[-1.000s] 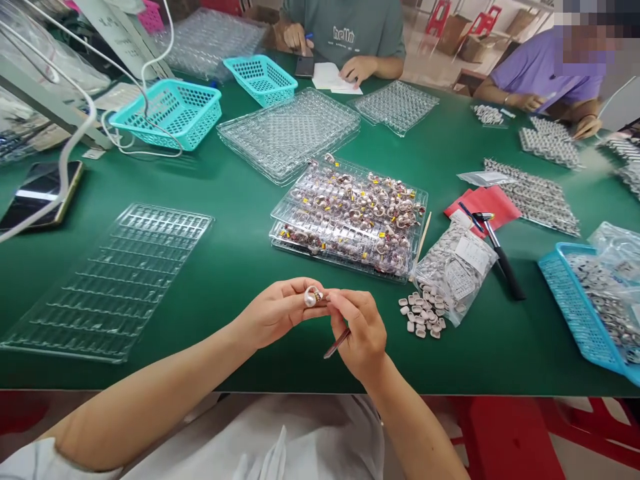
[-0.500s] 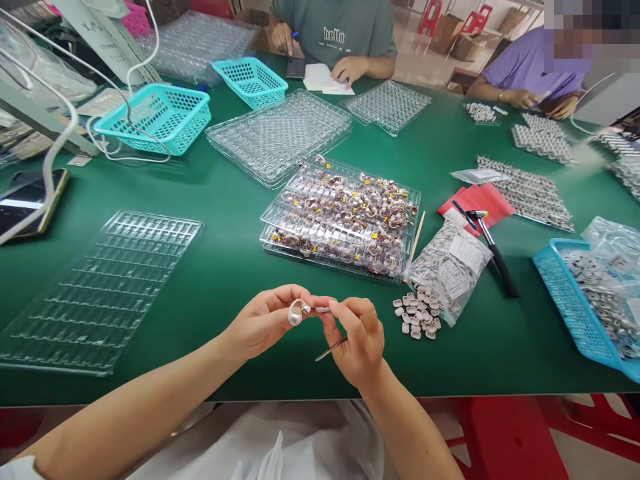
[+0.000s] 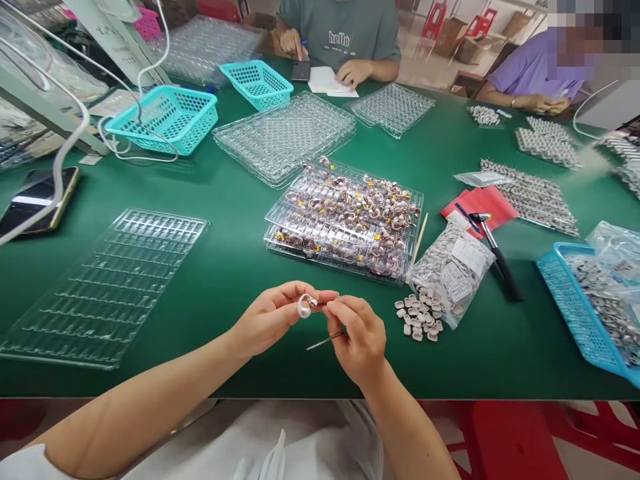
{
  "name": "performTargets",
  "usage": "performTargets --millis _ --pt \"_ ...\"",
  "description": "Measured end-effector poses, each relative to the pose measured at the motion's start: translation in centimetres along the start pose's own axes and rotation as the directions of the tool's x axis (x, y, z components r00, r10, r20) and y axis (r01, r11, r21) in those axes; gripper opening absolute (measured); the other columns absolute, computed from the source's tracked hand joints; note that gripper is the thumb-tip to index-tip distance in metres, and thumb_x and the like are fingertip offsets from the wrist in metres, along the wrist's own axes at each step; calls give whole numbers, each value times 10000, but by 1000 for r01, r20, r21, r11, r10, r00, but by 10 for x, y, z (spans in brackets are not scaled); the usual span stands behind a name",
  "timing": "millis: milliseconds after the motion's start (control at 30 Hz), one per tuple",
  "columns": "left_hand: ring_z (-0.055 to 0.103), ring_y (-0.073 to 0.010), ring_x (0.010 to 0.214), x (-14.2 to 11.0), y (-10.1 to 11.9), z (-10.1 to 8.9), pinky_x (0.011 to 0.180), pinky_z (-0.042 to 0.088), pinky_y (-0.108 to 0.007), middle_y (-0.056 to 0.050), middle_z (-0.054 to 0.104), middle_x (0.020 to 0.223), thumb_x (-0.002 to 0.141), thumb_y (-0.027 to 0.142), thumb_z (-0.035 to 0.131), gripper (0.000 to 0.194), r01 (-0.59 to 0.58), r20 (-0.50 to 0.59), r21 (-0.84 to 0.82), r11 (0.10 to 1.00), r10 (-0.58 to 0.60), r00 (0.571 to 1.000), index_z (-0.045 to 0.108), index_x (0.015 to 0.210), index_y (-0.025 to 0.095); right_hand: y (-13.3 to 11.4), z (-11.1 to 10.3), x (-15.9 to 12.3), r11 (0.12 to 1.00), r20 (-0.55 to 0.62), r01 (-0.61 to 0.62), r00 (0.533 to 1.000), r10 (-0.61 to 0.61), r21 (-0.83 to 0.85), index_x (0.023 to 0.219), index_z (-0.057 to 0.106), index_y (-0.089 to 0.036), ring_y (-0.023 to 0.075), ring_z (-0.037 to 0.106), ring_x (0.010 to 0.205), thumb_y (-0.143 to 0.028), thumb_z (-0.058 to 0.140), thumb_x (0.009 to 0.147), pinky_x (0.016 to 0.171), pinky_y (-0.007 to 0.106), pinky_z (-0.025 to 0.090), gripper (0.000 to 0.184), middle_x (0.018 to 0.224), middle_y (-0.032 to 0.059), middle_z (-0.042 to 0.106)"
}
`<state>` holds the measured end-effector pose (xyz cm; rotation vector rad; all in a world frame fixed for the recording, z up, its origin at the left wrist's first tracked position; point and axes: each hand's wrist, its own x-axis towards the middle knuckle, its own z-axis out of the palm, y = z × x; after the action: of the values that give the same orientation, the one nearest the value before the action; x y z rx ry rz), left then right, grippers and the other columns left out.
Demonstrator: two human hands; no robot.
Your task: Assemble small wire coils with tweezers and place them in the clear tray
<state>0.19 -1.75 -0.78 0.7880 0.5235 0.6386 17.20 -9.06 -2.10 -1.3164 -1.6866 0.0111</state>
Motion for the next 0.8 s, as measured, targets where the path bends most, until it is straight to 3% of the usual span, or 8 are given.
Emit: performTargets --millis 200,467,700,800 --pt "665 -250 1075 -1 2 0 989 462 -402 -150 699 1191 855 232 681 150 -38 19 -8 999 38 999 645 968 140 0 -3 0 965 12 -167 986 168 203 1054 606 -249 168 672 842 -22 669 807 628 274 558 342 967 47 690" --pt "674 -211 1041 -5 6 7 927 503 -339 -133 718 1146 856 220 679 128 -40 14 7 999 40 999 645 948 139 0 -3 -3 968 4 -213 977 214 130 1022 602 -232 126 603 700 -48 677 802 505 235 480 296 963 48 637" --pt "680 -192 965 -1 9 6 898 509 -315 -117 744 1017 832 266 704 183 -13 -47 109 994 18 999 658 933 121 -1 -1 1 989 36 -135 990 133 54 1043 596 -235 130 590 692 -45 662 814 524 247 455 305 928 46 646" --pt "689 -185 896 3 10 2 876 516 -320 -108 748 953 812 273 723 194 8 -70 107 994 0 998 659 908 117 -2 -3 2 969 99 -210 975 198 130 987 612 -231 124 566 664 -71 667 821 517 248 435 237 895 38 634"
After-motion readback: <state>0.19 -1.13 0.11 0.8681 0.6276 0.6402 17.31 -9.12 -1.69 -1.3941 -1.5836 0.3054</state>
